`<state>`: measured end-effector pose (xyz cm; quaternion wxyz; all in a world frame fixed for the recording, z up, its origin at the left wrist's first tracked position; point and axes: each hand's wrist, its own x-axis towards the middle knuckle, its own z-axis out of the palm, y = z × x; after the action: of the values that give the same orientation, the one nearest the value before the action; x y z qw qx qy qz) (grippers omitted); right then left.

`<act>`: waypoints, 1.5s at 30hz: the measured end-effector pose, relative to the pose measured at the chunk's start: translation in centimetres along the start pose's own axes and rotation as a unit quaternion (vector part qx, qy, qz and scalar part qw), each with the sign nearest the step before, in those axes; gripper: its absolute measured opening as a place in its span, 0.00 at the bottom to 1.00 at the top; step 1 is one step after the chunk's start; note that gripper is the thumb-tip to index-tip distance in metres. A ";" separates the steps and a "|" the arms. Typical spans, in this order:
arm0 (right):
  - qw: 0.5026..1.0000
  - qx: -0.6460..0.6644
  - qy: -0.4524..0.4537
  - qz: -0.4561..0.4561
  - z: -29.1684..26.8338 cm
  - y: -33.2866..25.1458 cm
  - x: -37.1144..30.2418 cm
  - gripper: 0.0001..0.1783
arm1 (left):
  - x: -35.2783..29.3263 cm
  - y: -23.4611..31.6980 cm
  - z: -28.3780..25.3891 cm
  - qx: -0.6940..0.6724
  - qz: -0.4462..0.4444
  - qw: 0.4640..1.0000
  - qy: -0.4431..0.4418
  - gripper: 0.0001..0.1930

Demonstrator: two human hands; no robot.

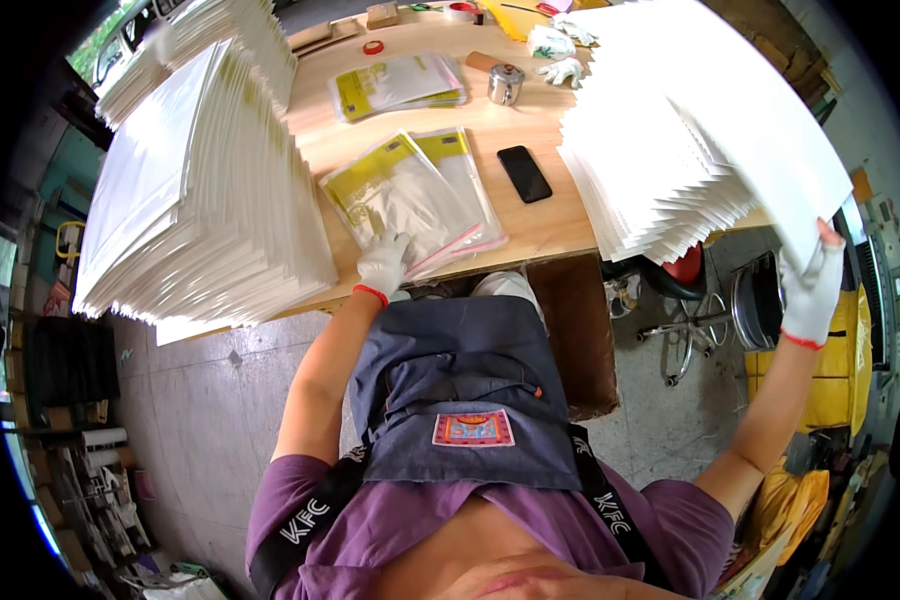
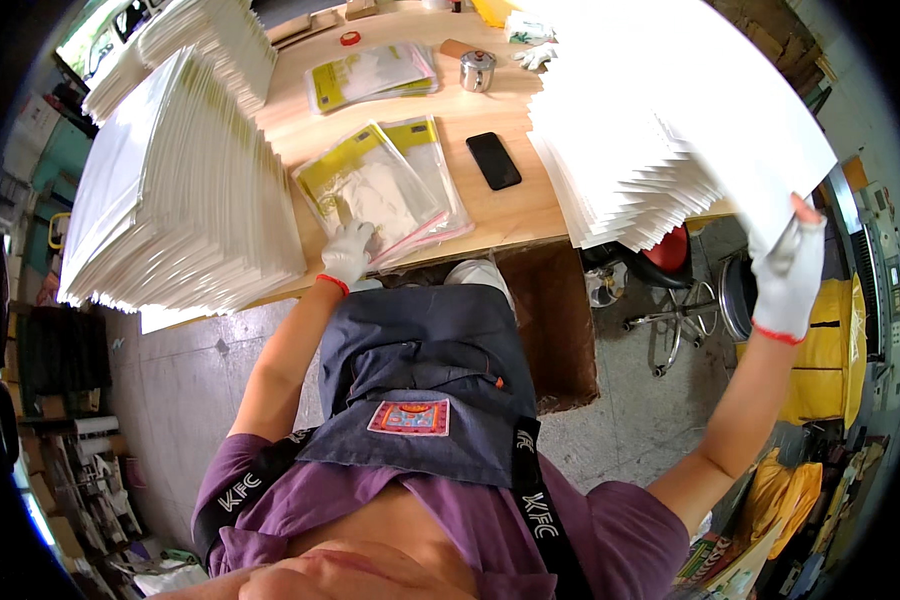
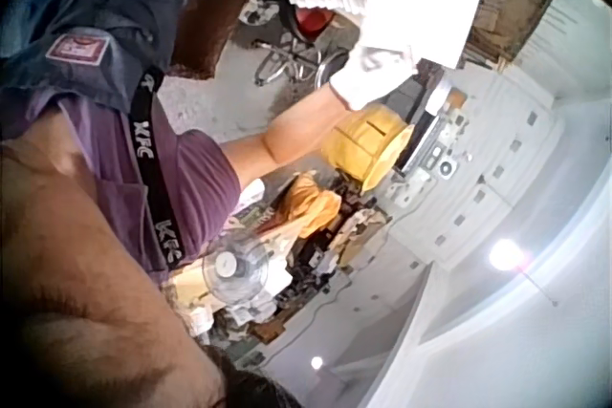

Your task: The person repeatedly picks up stacks of white paper sheets from a table and places them into a larger pile. The person wears white gloves and a purple shirt with a KFC logo while performing this repetitive stacking task.

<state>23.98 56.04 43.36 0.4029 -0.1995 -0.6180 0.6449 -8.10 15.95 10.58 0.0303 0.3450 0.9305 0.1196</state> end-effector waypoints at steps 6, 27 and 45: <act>0.970 0.031 -0.214 0.112 6.8 7.3 -5.7 0.27 | -0.7 -7.1 6.4 -0.245 0.070 0.957 0.140 0.15; 0.820 0.262 -0.044 0.507 10.7 30.7 -18.0 0.14 | -1.2 -2.8 -2.6 -0.275 0.029 0.959 0.068 0.20; 0.883 0.218 -0.177 0.376 13.7 27.1 -20.3 0.13 | 2.1 6.9 9.2 -0.613 -0.129 0.755 0.193 0.26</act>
<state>18.29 34.15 14.64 0.0474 -0.2068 -0.4010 0.8912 -3.99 24.25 3.36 0.0708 0.0989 0.6795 0.7235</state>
